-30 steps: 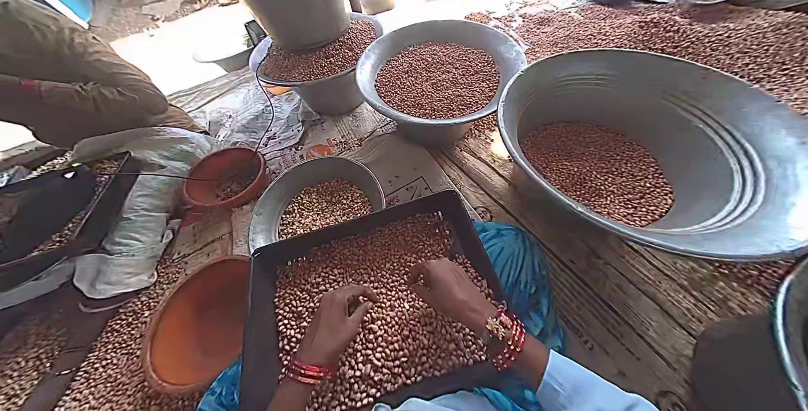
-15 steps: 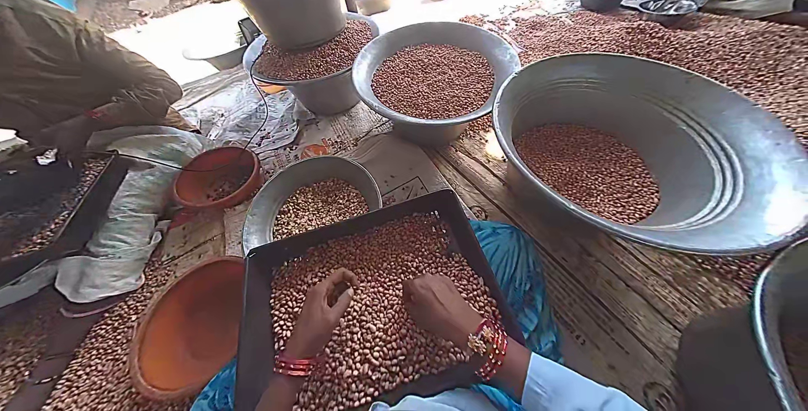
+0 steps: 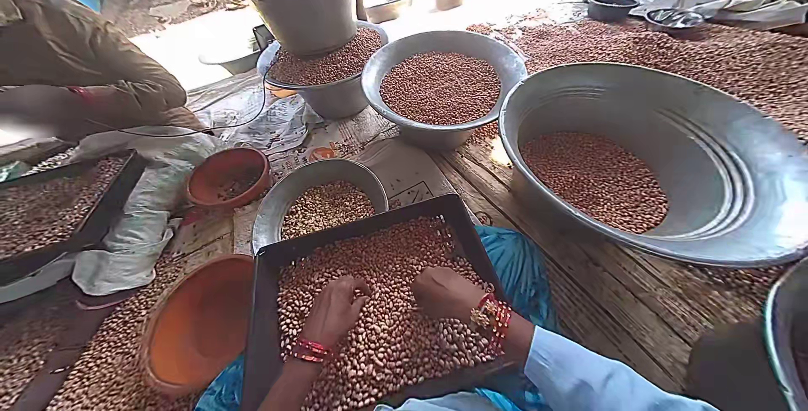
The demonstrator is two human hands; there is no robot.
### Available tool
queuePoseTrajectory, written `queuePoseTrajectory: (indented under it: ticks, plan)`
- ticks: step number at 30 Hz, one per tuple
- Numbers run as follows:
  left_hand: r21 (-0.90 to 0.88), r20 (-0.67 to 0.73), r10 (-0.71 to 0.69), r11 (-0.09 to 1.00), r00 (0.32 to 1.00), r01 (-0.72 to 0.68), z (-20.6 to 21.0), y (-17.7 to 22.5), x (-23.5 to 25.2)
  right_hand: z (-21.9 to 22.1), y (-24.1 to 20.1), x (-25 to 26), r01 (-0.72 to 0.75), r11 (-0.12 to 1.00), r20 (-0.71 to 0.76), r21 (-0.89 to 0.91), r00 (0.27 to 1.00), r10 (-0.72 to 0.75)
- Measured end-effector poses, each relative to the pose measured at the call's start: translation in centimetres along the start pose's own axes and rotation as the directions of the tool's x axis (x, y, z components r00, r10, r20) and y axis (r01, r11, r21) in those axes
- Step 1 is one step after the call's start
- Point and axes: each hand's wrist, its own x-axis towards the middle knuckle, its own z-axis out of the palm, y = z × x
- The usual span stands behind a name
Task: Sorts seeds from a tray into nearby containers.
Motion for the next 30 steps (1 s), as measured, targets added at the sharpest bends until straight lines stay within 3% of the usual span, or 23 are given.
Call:
queuePoseTrajectory:
  ticks: [2,3,4,5,6,7,8,9,11,15,16,18,22,24,27,30]
  plan:
    - [-0.024,-0.067,0.004,1.000,0.998,-0.006,-2.4,-0.3,0.3,-2.0,-0.4,0.0,0.044,0.998,-0.079,-0.038,0.996,-0.047]
    - [-0.042,-0.216,0.028,0.998,0.976,-0.038,-3.7,-0.7,0.2,-3.2,-0.8,0.0,0.087,0.996,-0.204,-0.012,0.975,-0.088]
    - [-0.042,-0.418,0.070,0.995,0.906,-0.096,-4.8,-1.2,0.1,-4.3,-1.3,-0.2,0.154,0.987,-0.377,0.038,0.917,-0.129]
    - [-0.003,-0.601,0.111,0.990,0.792,-0.141,-6.0,-1.6,0.0,-5.3,-2.0,-0.4,0.242,0.967,-0.575,0.075,0.803,-0.157]
    - [0.046,-0.721,0.146,0.986,0.677,-0.163,-7.1,-2.1,0.0,-6.2,-2.6,-0.6,0.325,0.943,-0.743,0.067,0.648,-0.171]
    - [0.077,-0.778,0.164,0.983,0.606,-0.167,-8.0,-2.2,-0.3,-6.8,-3.1,-0.7,0.376,0.926,-0.853,0.021,0.489,-0.179]
    - [0.093,-0.805,0.174,0.981,0.568,-0.170,-8.5,-2.2,-0.7,-7.2,-3.4,-0.8,0.398,0.917,-0.905,-0.015,0.384,-0.181]
    - [0.105,-0.809,0.188,0.978,0.557,-0.178,-8.3,-2.1,-1.1,-7.3,-3.4,-1.0,0.398,0.917,-0.918,-0.022,0.356,-0.177]
    - [0.111,-0.761,0.214,0.973,0.612,-0.203,-6.1,-1.9,-1.3,-6.7,-2.6,-1.0,0.360,0.933,-0.883,0.011,0.440,-0.160]
    - [0.139,-0.590,0.200,0.980,0.782,-0.145,-0.1,-1.5,-1.3,-5.1,-0.3,-1.0,0.067,0.989,-0.596,0.130,0.803,0.024]
    - [0.140,-0.548,0.170,0.984,0.819,-0.111,0.8,-1.3,-1.4,-4.9,0.0,-1.2,-0.033,0.989,-0.506,0.144,0.856,0.102]
    - [0.146,-0.464,0.120,0.988,0.877,-0.058,2.1,-1.0,-1.4,-4.6,0.6,-1.4,-0.214,0.965,-0.378,0.150,0.890,0.256]
    - [0.065,-0.359,0.075,0.996,0.930,-0.055,1.9,-1.2,-1.2,-4.3,1.6,-1.5,-0.411,0.895,-0.289,0.172,0.848,0.445]
    - [-0.150,-0.366,0.002,0.987,0.930,-0.061,0.4,-1.8,-1.4,-4.1,1.9,-1.7,-0.462,0.871,-0.247,0.167,0.836,0.490]
    - [-0.488,-0.403,-0.157,0.871,0.901,-0.067,-1.9,-3.5,-1.6,-2.9,1.9,-2.1,-0.498,0.860,-0.130,0.113,0.851,0.509]
    - [-0.517,-0.453,-0.194,0.852,0.870,-0.079,-2.4,-4.1,-1.2,-1.2,1.1,-1.9,-0.417,0.904,-0.049,0.100,0.905,0.423]
